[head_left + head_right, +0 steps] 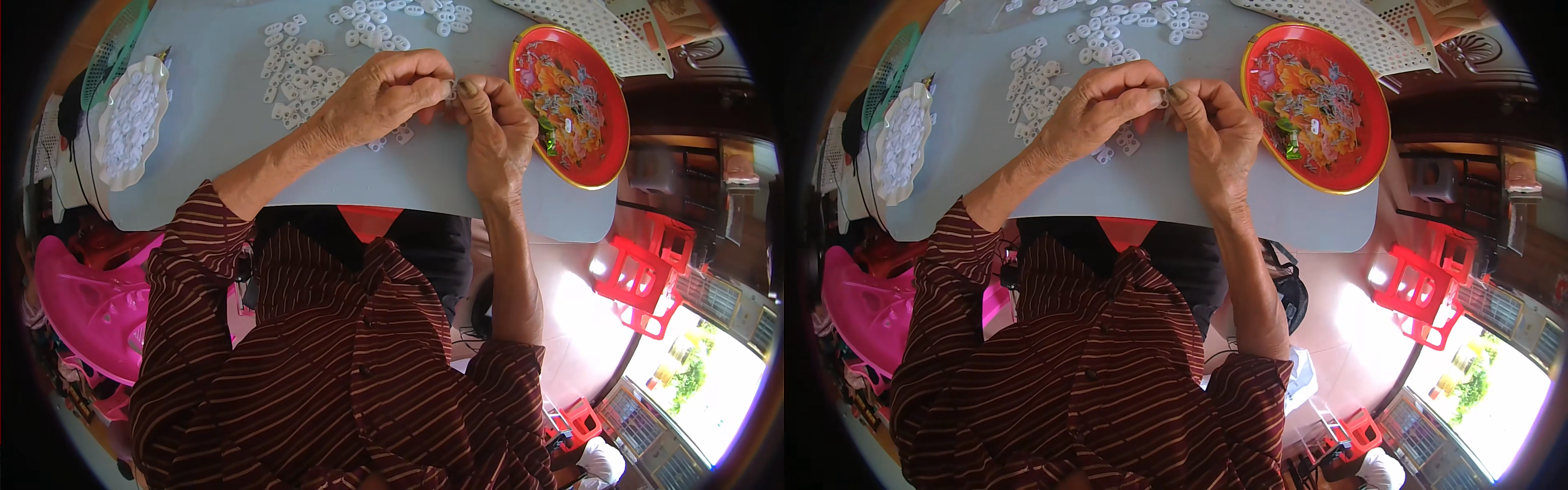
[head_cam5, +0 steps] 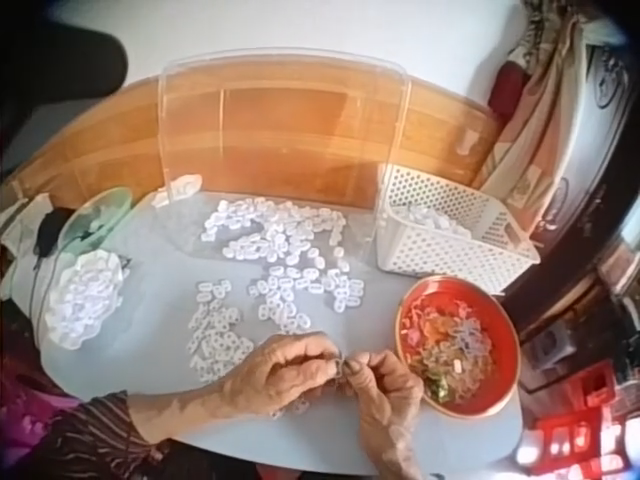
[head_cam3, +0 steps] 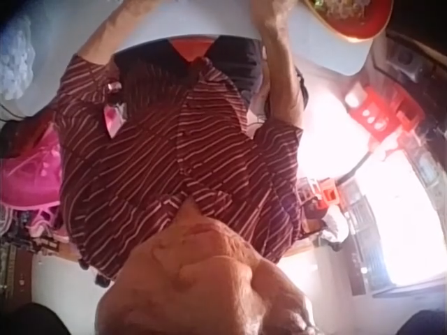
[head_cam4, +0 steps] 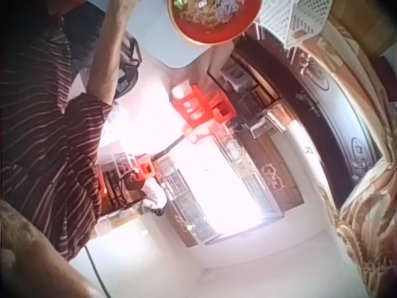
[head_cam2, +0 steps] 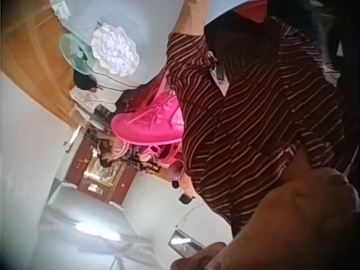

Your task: The recorder is manually assembling small white plastic components by inserting colorful plastic rings into them.

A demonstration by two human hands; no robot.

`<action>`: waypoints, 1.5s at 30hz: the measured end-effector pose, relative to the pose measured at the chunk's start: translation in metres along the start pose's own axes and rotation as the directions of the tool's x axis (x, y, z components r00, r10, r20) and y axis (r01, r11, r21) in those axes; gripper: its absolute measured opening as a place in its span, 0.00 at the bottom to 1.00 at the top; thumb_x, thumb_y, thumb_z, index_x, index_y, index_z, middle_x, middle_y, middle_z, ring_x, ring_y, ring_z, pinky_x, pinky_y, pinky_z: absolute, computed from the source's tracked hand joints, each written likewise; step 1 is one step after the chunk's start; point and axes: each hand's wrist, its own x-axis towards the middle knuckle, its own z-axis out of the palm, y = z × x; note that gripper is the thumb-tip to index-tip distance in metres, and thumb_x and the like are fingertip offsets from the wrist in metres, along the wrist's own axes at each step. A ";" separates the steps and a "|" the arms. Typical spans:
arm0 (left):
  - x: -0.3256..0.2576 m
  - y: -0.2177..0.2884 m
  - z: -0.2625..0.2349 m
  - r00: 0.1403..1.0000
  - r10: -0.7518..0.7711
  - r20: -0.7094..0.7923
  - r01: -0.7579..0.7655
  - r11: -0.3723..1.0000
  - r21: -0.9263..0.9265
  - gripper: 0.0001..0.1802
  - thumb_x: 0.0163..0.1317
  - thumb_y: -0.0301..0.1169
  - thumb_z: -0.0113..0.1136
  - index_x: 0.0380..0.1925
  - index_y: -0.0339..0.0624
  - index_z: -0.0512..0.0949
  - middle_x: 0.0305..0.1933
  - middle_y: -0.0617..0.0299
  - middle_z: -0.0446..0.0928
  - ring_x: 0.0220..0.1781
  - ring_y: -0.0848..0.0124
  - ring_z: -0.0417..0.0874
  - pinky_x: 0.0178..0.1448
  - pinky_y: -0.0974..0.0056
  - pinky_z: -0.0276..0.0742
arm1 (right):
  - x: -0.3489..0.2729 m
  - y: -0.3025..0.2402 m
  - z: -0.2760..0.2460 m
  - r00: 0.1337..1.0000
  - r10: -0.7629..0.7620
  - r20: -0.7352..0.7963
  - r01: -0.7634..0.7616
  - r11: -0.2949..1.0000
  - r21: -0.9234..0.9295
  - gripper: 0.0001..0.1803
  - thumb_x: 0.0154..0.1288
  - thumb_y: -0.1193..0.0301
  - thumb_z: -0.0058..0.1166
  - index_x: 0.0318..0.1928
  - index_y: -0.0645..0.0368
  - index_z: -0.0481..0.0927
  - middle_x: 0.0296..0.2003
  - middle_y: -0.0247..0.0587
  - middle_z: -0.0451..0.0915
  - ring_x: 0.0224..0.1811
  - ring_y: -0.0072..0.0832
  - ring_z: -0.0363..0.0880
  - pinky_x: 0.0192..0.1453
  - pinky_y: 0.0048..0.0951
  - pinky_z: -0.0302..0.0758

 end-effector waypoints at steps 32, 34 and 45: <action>0.007 -0.003 -0.022 0.987 0.127 -0.097 -0.098 0.962 0.255 0.11 0.66 0.34 0.50 0.36 0.36 0.76 0.25 0.65 0.76 0.29 0.79 0.75 0.35 0.72 0.71 | -0.002 0.003 0.007 0.996 -0.091 -0.018 0.089 0.994 -0.062 0.09 0.64 0.69 0.55 0.34 0.64 0.76 0.24 0.34 0.78 0.25 0.16 0.72 0.32 0.17 0.69; 0.013 0.004 -0.039 0.967 0.121 -0.224 -0.038 0.938 0.345 0.12 0.66 0.35 0.50 0.35 0.38 0.77 0.25 0.62 0.77 0.26 0.76 0.75 0.33 0.68 0.72 | -0.004 -0.003 0.008 0.997 0.056 -0.049 -0.055 0.998 0.022 0.08 0.65 0.70 0.54 0.37 0.64 0.76 0.27 0.36 0.76 0.26 0.17 0.71 0.33 0.19 0.69; 0.033 0.000 -0.052 0.968 0.193 0.157 -0.222 0.380 0.898 0.06 0.58 0.29 0.58 0.35 0.43 0.76 0.36 0.61 0.65 0.45 0.63 0.66 0.50 0.60 0.68 | 0.000 -0.002 0.008 0.999 0.042 0.012 -0.041 0.999 -0.025 0.09 0.64 0.71 0.54 0.37 0.65 0.76 0.28 0.38 0.77 0.24 0.17 0.71 0.31 0.19 0.69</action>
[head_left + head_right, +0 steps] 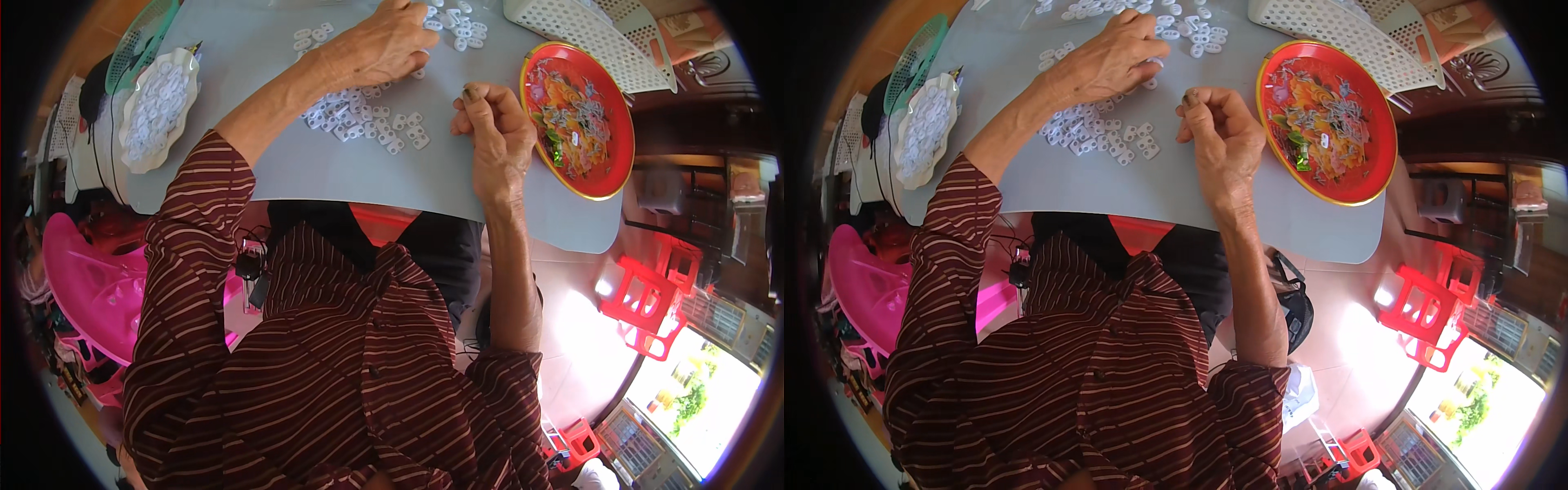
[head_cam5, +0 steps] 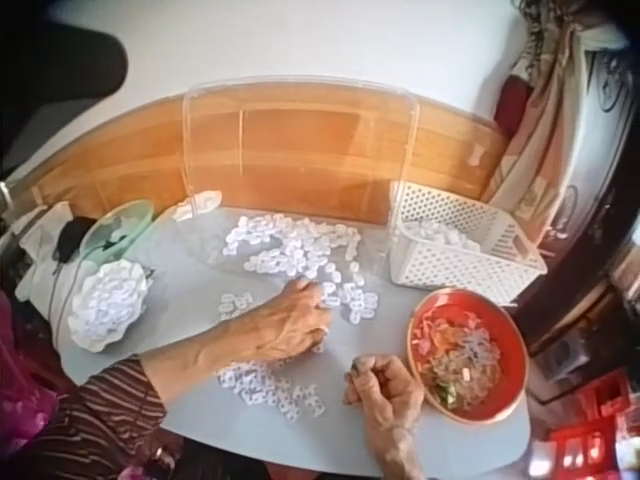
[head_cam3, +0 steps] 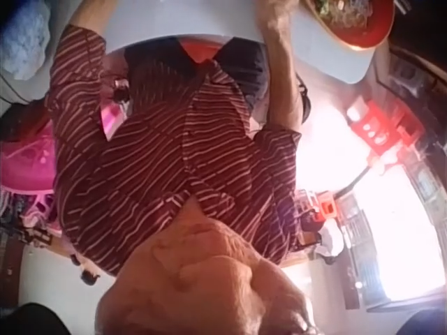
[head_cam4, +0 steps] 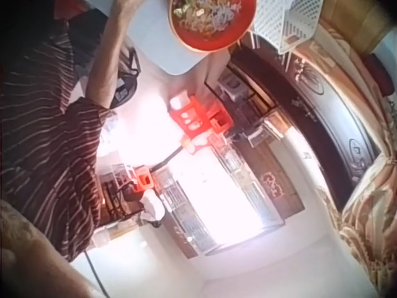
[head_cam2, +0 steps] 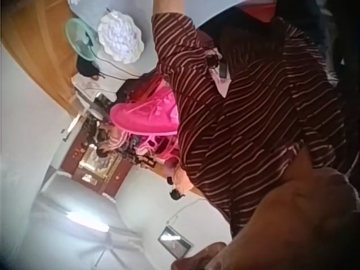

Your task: The recorder is manually assembling small white plastic components by inserting colorful plastic rings into them.

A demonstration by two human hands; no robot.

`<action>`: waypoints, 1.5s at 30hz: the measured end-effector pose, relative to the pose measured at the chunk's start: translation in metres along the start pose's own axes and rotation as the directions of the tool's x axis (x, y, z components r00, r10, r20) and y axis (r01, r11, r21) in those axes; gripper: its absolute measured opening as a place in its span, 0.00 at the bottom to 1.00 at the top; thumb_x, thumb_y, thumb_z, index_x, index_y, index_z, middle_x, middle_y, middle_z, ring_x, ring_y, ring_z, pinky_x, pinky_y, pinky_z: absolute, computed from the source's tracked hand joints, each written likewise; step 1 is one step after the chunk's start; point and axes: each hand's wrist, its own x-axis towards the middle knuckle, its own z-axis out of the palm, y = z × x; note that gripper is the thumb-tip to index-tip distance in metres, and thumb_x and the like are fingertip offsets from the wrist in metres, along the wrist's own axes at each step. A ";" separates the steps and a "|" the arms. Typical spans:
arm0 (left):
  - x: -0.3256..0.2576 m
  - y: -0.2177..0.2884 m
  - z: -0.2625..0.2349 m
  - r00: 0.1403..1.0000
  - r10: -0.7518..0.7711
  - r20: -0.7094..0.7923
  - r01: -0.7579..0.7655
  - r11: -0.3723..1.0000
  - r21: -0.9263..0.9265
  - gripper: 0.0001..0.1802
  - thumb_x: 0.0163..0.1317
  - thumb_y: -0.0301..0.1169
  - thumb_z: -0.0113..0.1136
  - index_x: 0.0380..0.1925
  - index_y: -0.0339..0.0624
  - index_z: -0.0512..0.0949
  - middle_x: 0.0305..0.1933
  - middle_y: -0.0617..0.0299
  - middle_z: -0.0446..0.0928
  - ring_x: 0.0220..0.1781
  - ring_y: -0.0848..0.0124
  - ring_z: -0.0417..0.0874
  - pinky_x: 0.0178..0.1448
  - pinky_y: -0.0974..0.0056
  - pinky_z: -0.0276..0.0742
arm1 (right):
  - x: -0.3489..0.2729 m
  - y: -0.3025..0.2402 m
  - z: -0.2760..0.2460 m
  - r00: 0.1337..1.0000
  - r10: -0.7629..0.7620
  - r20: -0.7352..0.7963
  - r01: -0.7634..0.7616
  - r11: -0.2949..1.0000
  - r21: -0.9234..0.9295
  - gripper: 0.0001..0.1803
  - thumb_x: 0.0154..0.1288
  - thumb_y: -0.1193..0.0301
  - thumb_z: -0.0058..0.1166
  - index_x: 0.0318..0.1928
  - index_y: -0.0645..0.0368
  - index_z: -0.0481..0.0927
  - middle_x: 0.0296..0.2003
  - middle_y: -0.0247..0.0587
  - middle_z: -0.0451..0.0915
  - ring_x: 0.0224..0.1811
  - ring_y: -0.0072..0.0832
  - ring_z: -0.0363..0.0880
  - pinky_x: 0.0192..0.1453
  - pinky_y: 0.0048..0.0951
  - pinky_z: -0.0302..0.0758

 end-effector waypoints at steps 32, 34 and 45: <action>-0.005 0.030 -0.002 0.955 -0.252 0.159 0.248 0.374 -0.894 0.13 0.63 0.32 0.53 0.43 0.36 0.77 0.39 0.65 0.77 0.41 0.77 0.74 0.49 0.70 0.72 | 0.001 0.002 0.000 0.991 -0.135 0.018 0.136 0.986 -0.092 0.15 0.59 0.75 0.59 0.47 0.60 0.75 0.29 0.33 0.79 0.26 0.16 0.74 0.32 0.17 0.72; -0.003 0.031 -0.002 0.956 -0.258 0.137 0.237 0.411 -0.880 0.12 0.62 0.32 0.54 0.41 0.36 0.78 0.36 0.64 0.78 0.40 0.76 0.76 0.48 0.70 0.73 | 0.001 0.001 0.000 0.990 -0.140 0.008 0.140 0.986 -0.089 0.15 0.59 0.75 0.59 0.47 0.60 0.74 0.29 0.34 0.79 0.26 0.16 0.74 0.32 0.17 0.72; 0.000 0.028 0.002 0.973 -0.222 0.069 0.177 0.519 -0.836 0.10 0.60 0.31 0.57 0.37 0.37 0.79 0.29 0.66 0.76 0.31 0.79 0.73 0.37 0.72 0.70 | -0.001 -0.002 0.001 0.990 -0.139 0.003 0.138 0.980 -0.143 0.16 0.61 0.75 0.57 0.49 0.62 0.73 0.29 0.34 0.80 0.28 0.17 0.74 0.35 0.18 0.71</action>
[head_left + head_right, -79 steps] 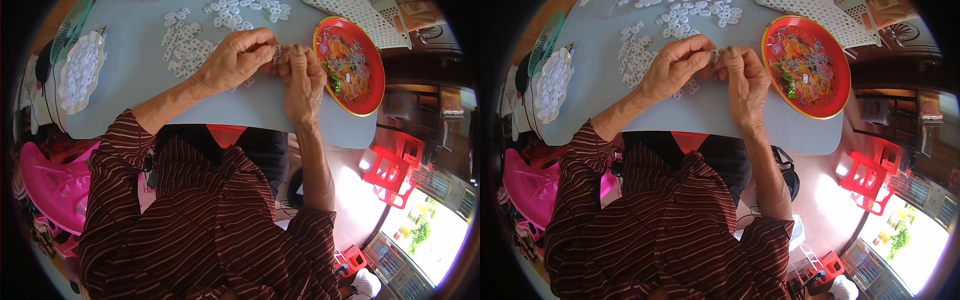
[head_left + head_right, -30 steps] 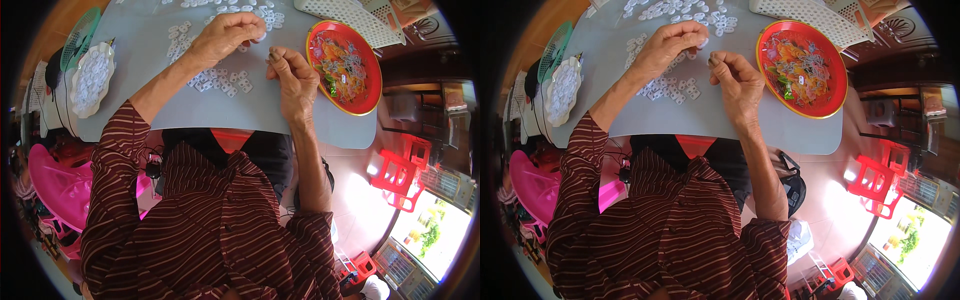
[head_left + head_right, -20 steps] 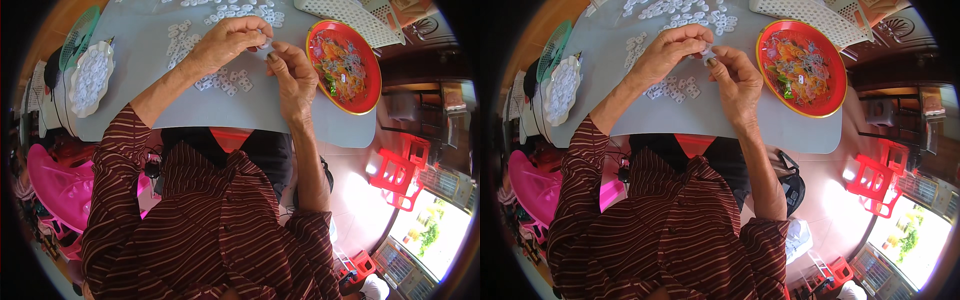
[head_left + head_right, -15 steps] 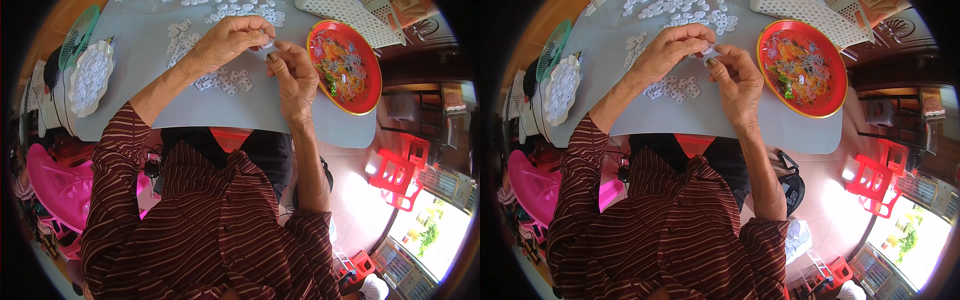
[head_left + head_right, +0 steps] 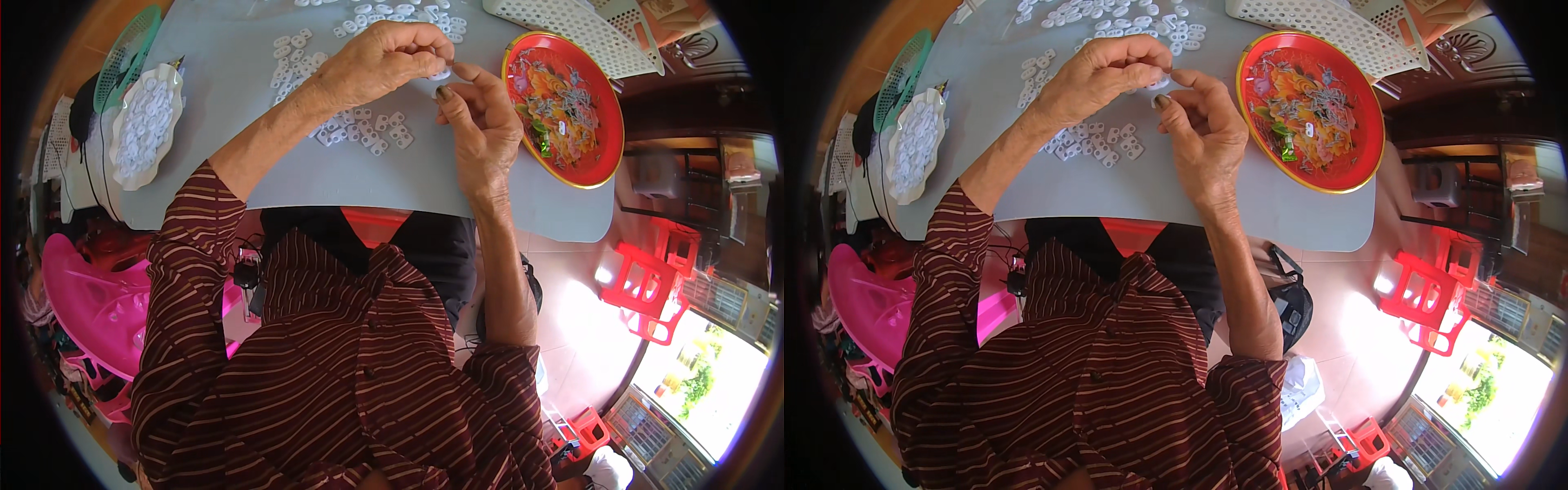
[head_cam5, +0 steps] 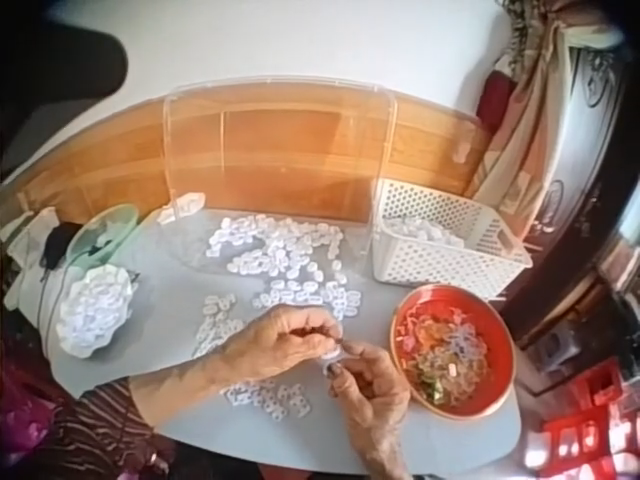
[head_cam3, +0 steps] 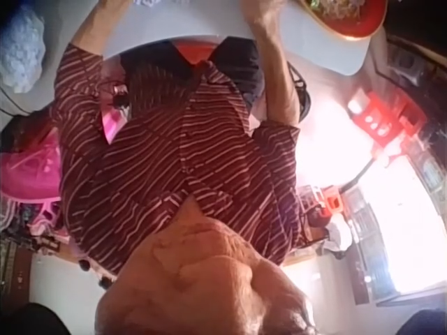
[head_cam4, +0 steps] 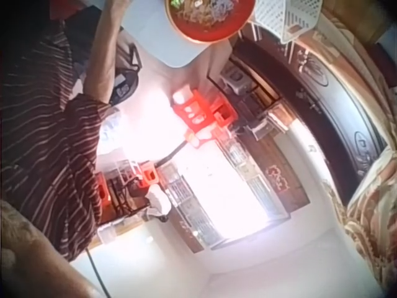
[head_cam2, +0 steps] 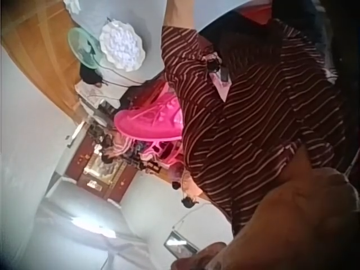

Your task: The recorder is manually assembling small white plastic components by inserting colorful plastic rings into them.

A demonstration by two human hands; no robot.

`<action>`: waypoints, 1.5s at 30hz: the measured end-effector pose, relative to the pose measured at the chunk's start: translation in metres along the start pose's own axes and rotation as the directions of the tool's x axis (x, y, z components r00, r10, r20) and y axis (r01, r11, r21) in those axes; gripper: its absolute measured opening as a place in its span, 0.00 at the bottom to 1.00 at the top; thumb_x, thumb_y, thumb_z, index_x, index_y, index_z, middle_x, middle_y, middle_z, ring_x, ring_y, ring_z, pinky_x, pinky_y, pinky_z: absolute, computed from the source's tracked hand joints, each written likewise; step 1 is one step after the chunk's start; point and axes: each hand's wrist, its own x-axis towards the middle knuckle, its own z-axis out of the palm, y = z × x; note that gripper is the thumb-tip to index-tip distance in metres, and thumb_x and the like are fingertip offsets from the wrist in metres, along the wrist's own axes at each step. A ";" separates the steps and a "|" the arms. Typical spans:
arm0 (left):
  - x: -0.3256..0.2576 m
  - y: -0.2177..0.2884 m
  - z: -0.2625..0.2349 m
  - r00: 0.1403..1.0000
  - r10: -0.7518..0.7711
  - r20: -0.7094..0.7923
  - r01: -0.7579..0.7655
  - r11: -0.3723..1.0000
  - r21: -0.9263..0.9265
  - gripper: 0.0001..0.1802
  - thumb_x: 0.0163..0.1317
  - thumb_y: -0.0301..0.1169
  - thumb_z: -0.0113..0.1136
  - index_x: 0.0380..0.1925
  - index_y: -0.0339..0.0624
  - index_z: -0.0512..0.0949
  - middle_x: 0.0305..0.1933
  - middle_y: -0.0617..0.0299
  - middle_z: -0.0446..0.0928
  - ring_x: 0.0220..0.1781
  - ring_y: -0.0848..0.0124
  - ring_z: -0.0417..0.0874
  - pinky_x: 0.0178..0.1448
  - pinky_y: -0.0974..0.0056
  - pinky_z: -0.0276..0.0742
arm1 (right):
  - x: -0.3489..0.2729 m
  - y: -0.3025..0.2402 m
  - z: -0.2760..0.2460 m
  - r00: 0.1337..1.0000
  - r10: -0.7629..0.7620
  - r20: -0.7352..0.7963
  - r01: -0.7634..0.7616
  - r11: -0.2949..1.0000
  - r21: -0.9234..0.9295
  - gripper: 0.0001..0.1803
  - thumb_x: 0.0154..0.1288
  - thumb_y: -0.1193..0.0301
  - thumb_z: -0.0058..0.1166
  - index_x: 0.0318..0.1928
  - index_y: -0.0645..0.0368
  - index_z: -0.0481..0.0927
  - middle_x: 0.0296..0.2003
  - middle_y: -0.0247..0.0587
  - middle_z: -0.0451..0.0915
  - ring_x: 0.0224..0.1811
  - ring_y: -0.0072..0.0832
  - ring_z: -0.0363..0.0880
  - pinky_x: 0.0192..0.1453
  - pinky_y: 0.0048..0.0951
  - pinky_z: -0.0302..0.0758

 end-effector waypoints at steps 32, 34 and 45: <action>-0.022 0.001 0.025 0.987 -0.024 -0.159 0.040 0.994 0.098 0.17 0.67 0.41 0.47 0.33 0.36 0.74 0.19 0.66 0.64 0.23 0.78 0.62 0.29 0.69 0.62 | -0.002 0.001 0.001 0.998 -0.030 -0.055 0.033 0.997 0.071 0.10 0.65 0.77 0.52 0.47 0.63 0.74 0.33 0.36 0.80 0.31 0.18 0.76 0.38 0.18 0.73; -0.023 0.001 0.026 0.988 -0.045 -0.145 0.059 0.993 0.099 0.17 0.67 0.40 0.47 0.33 0.36 0.73 0.19 0.66 0.64 0.23 0.78 0.62 0.28 0.69 0.62 | -0.002 0.002 0.001 0.997 -0.028 -0.067 0.032 0.997 0.064 0.11 0.64 0.76 0.53 0.47 0.64 0.74 0.33 0.36 0.80 0.30 0.18 0.76 0.38 0.18 0.72; -0.024 0.000 0.028 0.991 0.036 -0.132 -0.028 0.998 0.064 0.15 0.68 0.40 0.46 0.33 0.38 0.72 0.19 0.67 0.61 0.23 0.79 0.59 0.27 0.69 0.59 | -0.002 0.001 0.001 0.998 -0.015 -0.056 0.018 0.998 0.061 0.10 0.64 0.77 0.53 0.46 0.63 0.74 0.33 0.37 0.80 0.30 0.18 0.76 0.37 0.17 0.72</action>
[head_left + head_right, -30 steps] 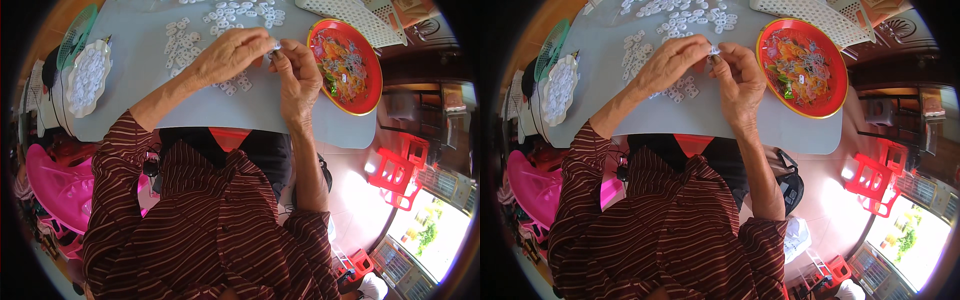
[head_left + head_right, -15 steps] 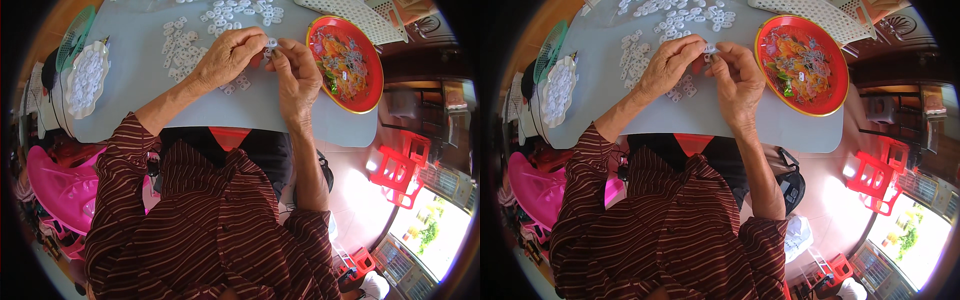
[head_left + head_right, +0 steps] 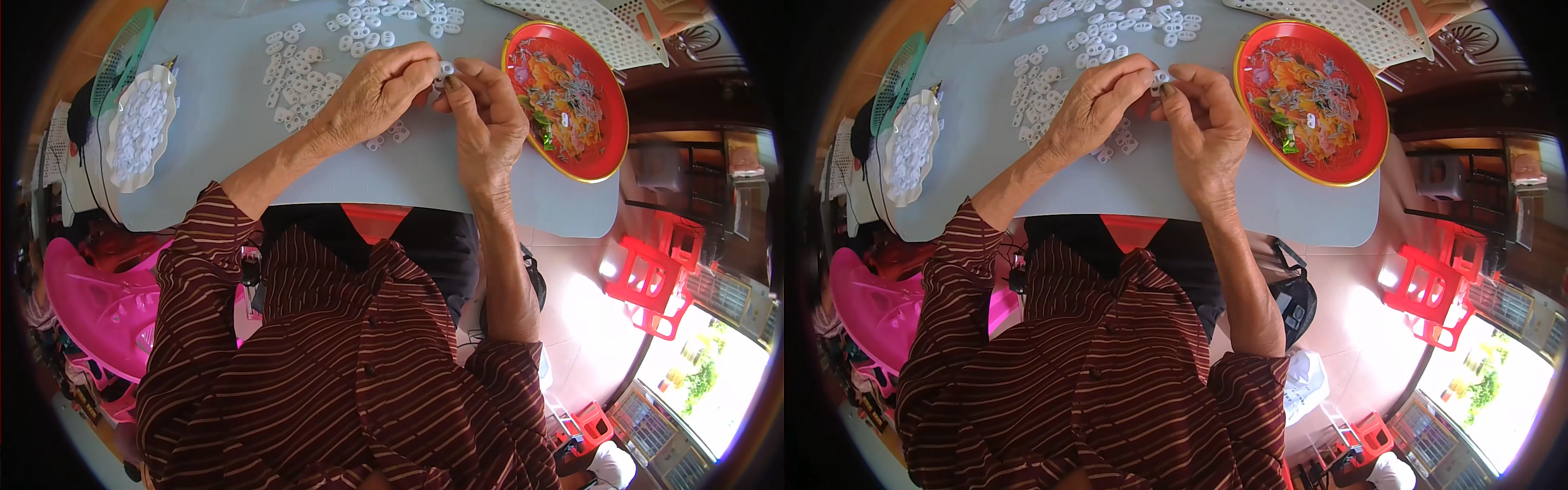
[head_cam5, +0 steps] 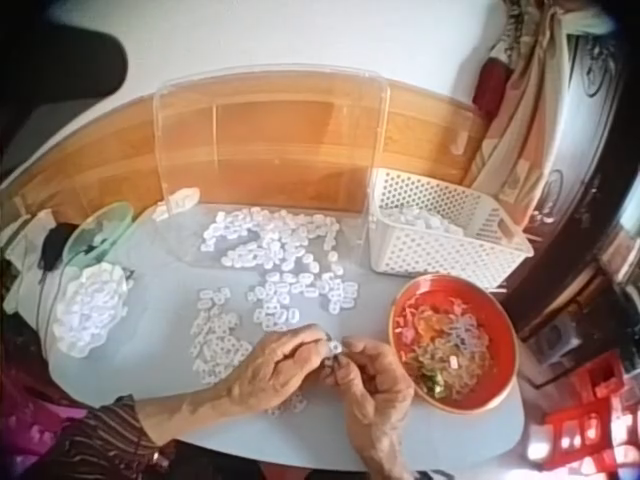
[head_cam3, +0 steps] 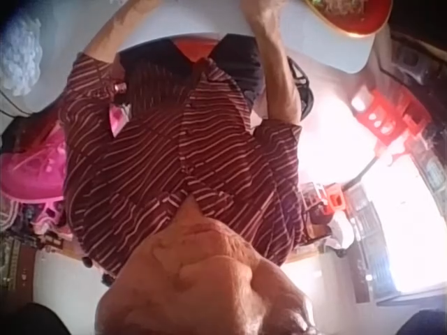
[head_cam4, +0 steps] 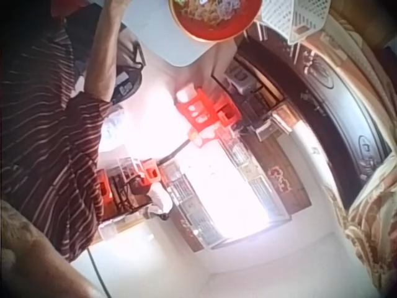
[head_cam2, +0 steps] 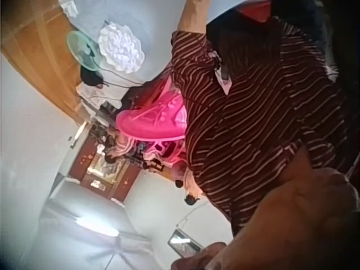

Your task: The recorder is manually assembling small white plastic components by inserting colorful plastic rings into them.

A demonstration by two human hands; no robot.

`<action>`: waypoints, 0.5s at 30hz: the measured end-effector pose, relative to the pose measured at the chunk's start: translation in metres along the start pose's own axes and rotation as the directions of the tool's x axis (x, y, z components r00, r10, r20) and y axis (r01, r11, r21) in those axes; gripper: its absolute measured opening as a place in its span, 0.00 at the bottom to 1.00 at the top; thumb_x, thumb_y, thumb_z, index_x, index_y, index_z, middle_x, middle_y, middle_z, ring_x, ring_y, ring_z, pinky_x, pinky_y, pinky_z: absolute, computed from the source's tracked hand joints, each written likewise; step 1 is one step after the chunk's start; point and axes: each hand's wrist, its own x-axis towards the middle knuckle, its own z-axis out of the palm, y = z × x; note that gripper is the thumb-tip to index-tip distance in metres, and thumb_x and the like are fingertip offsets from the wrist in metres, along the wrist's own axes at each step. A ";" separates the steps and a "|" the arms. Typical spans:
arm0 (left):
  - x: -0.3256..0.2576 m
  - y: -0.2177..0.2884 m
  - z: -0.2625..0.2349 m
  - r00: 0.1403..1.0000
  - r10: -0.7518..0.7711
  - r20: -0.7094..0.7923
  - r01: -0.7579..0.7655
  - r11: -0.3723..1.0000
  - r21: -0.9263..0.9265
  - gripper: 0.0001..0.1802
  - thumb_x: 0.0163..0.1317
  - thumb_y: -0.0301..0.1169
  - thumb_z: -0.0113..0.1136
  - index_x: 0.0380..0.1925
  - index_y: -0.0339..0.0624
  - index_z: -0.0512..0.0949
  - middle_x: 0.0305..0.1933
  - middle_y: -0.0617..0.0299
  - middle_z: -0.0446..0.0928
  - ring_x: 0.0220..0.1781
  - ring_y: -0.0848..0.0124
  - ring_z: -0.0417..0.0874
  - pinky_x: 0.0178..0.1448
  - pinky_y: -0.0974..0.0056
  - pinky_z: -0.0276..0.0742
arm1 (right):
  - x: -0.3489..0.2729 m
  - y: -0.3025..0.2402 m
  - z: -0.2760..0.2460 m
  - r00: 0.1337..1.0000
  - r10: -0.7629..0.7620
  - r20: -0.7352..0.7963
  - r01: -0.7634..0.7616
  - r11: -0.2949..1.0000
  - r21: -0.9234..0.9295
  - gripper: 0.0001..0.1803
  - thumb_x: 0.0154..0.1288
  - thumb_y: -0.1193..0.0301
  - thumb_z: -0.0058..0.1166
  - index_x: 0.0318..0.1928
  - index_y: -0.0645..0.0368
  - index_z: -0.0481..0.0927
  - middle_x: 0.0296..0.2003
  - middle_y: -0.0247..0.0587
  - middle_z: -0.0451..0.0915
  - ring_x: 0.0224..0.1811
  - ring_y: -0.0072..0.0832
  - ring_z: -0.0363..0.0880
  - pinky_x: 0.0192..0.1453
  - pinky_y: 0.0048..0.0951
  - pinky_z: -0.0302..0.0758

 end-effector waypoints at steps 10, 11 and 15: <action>0.002 0.000 -0.002 1.000 0.020 0.009 -0.020 0.998 0.059 0.17 0.69 0.40 0.46 0.36 0.35 0.73 0.18 0.64 0.63 0.22 0.75 0.61 0.27 0.67 0.61 | -0.002 0.000 0.000 0.999 -0.031 0.009 0.031 0.999 -0.006 0.11 0.64 0.78 0.53 0.46 0.64 0.74 0.33 0.38 0.80 0.29 0.18 0.76 0.36 0.17 0.72; 0.002 0.001 -0.001 1.000 0.017 0.006 -0.017 0.998 0.067 0.17 0.69 0.40 0.46 0.36 0.35 0.72 0.18 0.63 0.63 0.22 0.74 0.62 0.27 0.67 0.61 | -0.002 0.001 0.000 0.999 -0.032 0.006 0.032 0.999 0.007 0.11 0.63 0.78 0.53 0.46 0.64 0.74 0.33 0.38 0.80 0.29 0.19 0.76 0.36 0.17 0.72; 0.000 -0.002 0.001 1.000 0.015 0.018 -0.016 0.995 0.102 0.17 0.68 0.40 0.45 0.36 0.35 0.71 0.19 0.62 0.64 0.22 0.73 0.62 0.29 0.66 0.62 | -0.003 -0.002 0.001 0.999 -0.033 -0.006 0.033 0.999 -0.036 0.11 0.63 0.78 0.53 0.46 0.64 0.74 0.33 0.38 0.80 0.29 0.19 0.76 0.35 0.17 0.72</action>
